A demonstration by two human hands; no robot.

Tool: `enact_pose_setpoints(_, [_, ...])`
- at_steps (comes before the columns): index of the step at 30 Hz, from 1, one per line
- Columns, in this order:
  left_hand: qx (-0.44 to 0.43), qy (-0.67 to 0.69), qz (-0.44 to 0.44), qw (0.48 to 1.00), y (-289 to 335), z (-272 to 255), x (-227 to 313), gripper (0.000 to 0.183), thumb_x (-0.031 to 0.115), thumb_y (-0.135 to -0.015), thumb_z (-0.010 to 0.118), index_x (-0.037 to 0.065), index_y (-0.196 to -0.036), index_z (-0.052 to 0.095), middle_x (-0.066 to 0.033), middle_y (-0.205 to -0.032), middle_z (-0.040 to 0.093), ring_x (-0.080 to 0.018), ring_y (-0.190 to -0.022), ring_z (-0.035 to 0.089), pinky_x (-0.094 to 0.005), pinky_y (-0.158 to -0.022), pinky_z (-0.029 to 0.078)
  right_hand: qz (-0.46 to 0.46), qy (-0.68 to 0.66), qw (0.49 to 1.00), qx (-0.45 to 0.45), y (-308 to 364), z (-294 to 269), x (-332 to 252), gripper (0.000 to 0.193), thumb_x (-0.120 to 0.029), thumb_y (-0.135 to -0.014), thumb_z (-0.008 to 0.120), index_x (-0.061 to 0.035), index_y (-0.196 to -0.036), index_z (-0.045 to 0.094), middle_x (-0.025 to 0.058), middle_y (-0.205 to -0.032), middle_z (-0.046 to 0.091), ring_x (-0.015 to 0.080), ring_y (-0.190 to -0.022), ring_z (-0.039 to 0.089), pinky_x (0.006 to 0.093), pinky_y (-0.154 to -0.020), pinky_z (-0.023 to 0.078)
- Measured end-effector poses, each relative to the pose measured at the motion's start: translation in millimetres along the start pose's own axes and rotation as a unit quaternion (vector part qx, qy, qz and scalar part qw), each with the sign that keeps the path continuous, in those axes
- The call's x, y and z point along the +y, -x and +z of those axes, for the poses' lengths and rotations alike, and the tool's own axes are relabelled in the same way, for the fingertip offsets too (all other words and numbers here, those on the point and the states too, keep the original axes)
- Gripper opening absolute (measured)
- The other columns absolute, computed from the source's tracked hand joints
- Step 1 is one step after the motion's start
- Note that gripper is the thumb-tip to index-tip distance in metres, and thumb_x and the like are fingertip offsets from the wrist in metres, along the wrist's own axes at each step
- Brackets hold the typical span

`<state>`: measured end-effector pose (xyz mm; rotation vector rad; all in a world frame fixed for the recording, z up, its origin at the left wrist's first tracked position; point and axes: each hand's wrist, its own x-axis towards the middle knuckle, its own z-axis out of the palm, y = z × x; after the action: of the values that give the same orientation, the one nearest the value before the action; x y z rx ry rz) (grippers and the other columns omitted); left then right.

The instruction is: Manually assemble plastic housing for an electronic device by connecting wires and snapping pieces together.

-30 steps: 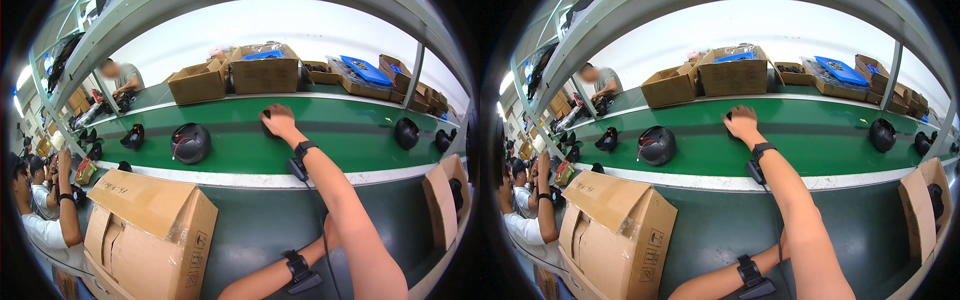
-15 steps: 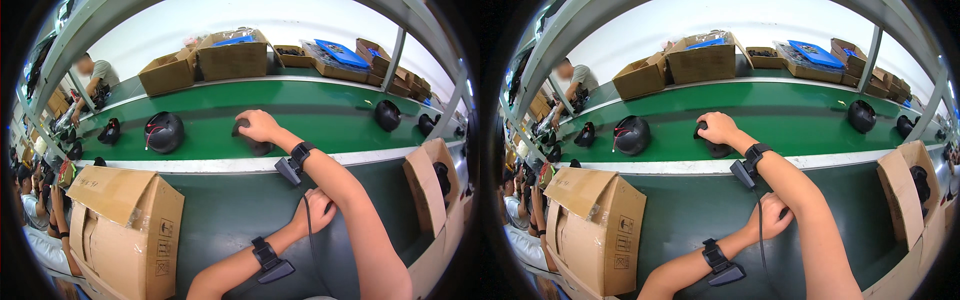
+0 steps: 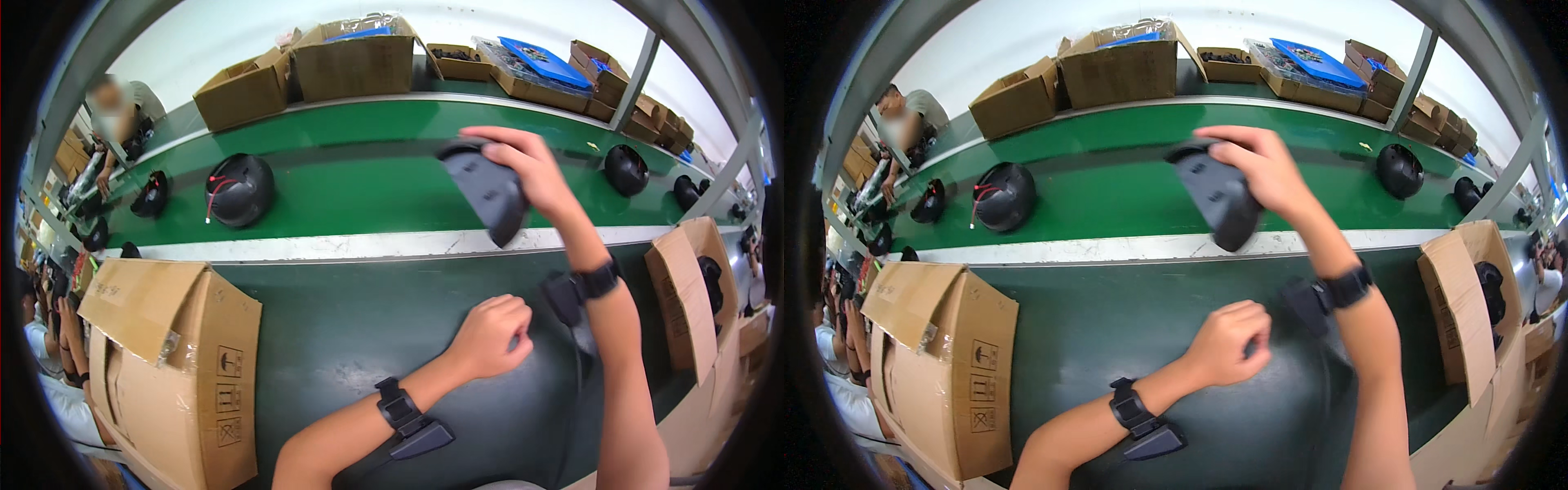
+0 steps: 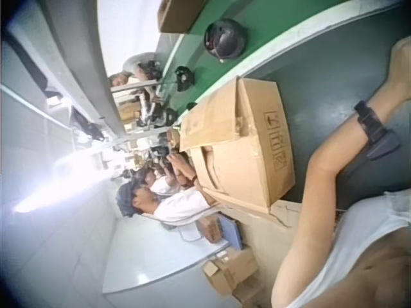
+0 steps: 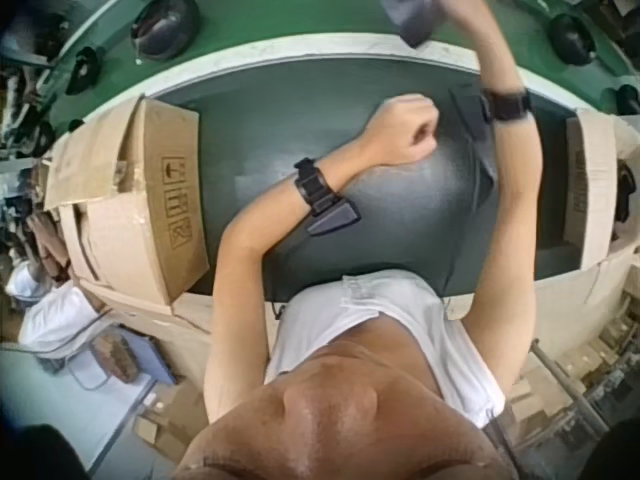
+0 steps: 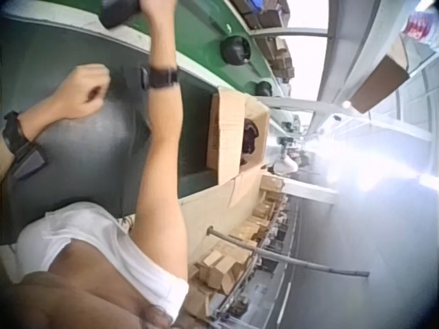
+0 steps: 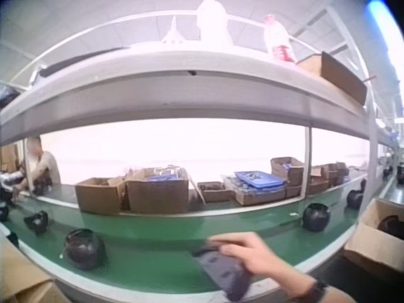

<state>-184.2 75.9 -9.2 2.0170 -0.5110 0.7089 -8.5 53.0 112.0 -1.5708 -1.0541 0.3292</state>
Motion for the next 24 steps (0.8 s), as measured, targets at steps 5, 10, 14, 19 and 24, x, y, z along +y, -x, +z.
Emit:
enact_pose_setpoints(5, [0.215,0.000,0.061,0.975,-2,-18,1,0.023,0.008,-0.071,0.054,0.004,-0.057,0.037,-0.0095,-0.056,0.031,-0.0274,-0.048,0.035,-0.0380,-0.046,0.027,-0.102,0.269,0.956,-0.057,106,-26,-9,0.044,-0.016,-0.076,0.061,-0.0007,-0.117,0.063,0.0167,-0.116,0.064,0.0298,-0.105,0.062,0.0378,-0.094,0.047])
enact_pose_setpoints(10, [0.165,0.001,0.070,0.984,4,-25,5,0.019,0.007,-0.072,0.059,0.003,-0.061,0.043,-0.0097,-0.058,0.038,-0.0296,-0.052,0.041,-0.0383,-0.049,0.032,-0.102,0.331,0.927,-0.143,152,2,0,0.048,-0.023,-0.073,0.067,-0.0088,-0.119,0.062,0.0138,-0.128,0.058,0.0347,-0.115,0.056,0.0429,-0.098,0.045])
enact_pose_setpoints(14, [0.239,0.115,-0.143,0.954,11,-19,-2,0.027,0.006,-0.085,0.051,0.002,-0.063,0.036,-0.0056,-0.058,0.031,-0.0162,-0.053,0.034,-0.0326,-0.049,0.025,-0.114,0.329,0.928,-0.133,153,3,3,0.048,-0.022,-0.073,0.067,-0.0054,-0.117,0.060,0.0145,-0.124,0.060,0.0350,-0.113,0.057,0.0440,-0.097,0.045])
enact_pose_setpoints(19, [0.310,0.272,-0.268,0.871,6,-15,2,0.034,0.013,-0.096,0.041,0.006,-0.065,0.028,0.0038,-0.063,0.027,-0.0058,-0.060,0.024,-0.0272,-0.053,0.020,-0.113,0.306,0.939,-0.106,154,3,4,0.044,-0.015,-0.070,0.068,-0.0041,-0.112,0.062,0.0130,-0.118,0.062,0.0343,-0.110,0.058,0.0427,-0.096,0.046])
enact_pose_setpoints(24, [0.310,0.275,-0.260,0.872,9,-18,-3,0.034,0.012,-0.095,0.041,0.006,-0.065,0.027,0.0031,-0.062,0.026,-0.0064,-0.060,0.024,-0.0271,-0.052,0.020,-0.164,0.302,0.937,-0.060,160,2,0,0.043,-0.011,-0.067,0.067,-0.0039,-0.109,0.063,0.0120,-0.114,0.064,0.0333,-0.109,0.059,0.0420,-0.094,0.047])
